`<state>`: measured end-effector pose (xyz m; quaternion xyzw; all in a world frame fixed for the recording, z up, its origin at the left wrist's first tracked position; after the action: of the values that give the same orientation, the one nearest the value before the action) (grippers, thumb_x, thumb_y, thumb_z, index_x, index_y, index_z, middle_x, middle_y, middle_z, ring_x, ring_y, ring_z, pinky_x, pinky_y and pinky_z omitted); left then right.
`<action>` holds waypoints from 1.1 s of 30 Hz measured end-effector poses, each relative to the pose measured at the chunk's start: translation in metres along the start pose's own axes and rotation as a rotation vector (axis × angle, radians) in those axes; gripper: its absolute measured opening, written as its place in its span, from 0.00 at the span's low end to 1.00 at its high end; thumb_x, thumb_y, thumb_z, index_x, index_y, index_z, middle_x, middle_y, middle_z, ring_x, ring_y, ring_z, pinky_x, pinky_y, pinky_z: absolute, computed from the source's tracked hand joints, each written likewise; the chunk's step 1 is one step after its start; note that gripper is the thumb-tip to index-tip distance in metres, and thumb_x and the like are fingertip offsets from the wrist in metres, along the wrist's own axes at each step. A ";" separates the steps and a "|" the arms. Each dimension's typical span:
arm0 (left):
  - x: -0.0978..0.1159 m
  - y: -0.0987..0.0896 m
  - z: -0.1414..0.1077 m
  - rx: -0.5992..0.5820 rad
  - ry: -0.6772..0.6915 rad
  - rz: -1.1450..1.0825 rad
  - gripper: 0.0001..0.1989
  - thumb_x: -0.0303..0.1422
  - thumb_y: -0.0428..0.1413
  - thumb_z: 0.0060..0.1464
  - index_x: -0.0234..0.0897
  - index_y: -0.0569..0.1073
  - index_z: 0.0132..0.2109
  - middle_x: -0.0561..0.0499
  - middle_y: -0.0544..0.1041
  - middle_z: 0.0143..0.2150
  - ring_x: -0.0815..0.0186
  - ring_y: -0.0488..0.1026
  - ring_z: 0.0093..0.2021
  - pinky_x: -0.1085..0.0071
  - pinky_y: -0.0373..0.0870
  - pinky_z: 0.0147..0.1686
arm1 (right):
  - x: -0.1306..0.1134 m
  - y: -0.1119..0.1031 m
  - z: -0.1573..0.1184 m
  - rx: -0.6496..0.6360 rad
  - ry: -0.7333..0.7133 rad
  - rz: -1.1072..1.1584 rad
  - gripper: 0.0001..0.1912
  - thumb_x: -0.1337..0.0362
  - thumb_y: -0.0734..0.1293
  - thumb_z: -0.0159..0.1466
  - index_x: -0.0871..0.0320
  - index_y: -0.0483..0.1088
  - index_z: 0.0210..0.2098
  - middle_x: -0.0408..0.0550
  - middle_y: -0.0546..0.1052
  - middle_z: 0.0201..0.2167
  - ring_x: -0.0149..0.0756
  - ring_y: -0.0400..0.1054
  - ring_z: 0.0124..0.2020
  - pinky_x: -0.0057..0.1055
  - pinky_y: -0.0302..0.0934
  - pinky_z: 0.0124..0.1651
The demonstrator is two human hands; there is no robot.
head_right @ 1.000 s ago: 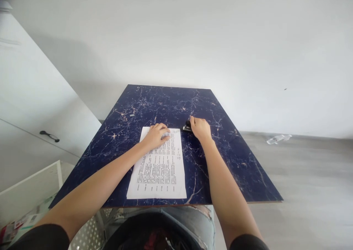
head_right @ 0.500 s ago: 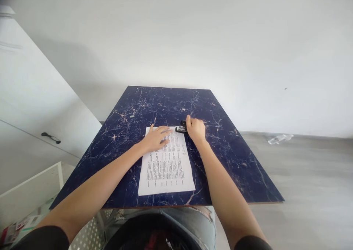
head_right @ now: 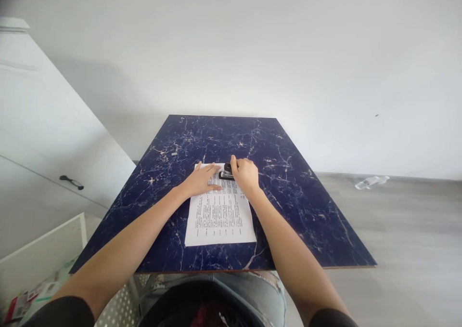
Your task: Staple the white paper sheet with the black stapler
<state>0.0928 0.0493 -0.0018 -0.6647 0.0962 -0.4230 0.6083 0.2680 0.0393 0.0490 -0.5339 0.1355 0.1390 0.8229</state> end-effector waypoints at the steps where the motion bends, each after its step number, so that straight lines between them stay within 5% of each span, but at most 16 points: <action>1: 0.001 0.000 0.001 0.002 0.003 -0.034 0.42 0.59 0.56 0.57 0.44 0.59 0.71 0.39 0.60 0.72 0.46 0.50 0.75 0.39 0.29 0.71 | -0.001 0.000 -0.001 -0.005 -0.001 0.001 0.35 0.48 0.50 0.76 0.59 0.74 0.23 0.55 0.78 0.25 0.40 0.72 0.29 0.32 0.52 0.32; 19: 0.006 -0.006 0.002 0.031 0.009 -0.146 0.37 0.54 0.59 0.57 0.41 0.63 0.67 0.36 0.65 0.69 0.44 0.59 0.71 0.37 0.33 0.70 | -0.025 0.020 -0.008 -0.097 -0.074 0.079 0.31 0.50 0.53 0.75 0.57 0.71 0.23 0.53 0.76 0.26 0.39 0.70 0.30 0.31 0.53 0.34; 24: 0.002 -0.012 0.001 0.080 0.003 -0.253 0.38 0.55 0.62 0.53 0.42 0.66 0.65 0.39 0.60 0.73 0.46 0.48 0.75 0.40 0.28 0.72 | -0.003 0.001 -0.001 0.073 0.012 0.202 0.29 0.51 0.49 0.75 0.56 0.69 0.26 0.52 0.77 0.28 0.40 0.69 0.33 0.31 0.56 0.40; 29: -0.016 -0.038 -0.006 0.491 -0.136 -0.860 0.26 0.53 0.46 0.66 0.46 0.73 0.60 0.48 0.64 0.71 0.54 0.53 0.74 0.50 0.44 0.73 | 0.050 0.002 0.005 0.061 0.259 0.273 0.30 0.50 0.49 0.73 0.55 0.62 0.20 0.47 0.69 0.19 0.36 0.62 0.24 0.31 0.52 0.32; 33: -0.031 -0.024 -0.007 0.563 -0.272 -1.434 0.33 0.56 0.35 0.67 0.44 0.69 0.64 0.48 0.63 0.72 0.55 0.57 0.73 0.52 0.56 0.70 | 0.075 0.016 0.009 -0.009 0.352 0.301 0.28 0.51 0.54 0.71 0.55 0.60 0.17 0.45 0.66 0.17 0.34 0.58 0.22 0.31 0.50 0.29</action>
<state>0.0595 0.0701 0.0049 -0.4312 -0.5429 -0.6362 0.3384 0.3326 0.0601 0.0115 -0.5274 0.3546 0.1655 0.7541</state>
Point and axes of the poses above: each hand's wrist, its own z-axis towards the middle knuckle, its own y-axis out of the palm, x = y × z, the point moved 7 cm from there along z, towards the middle knuckle
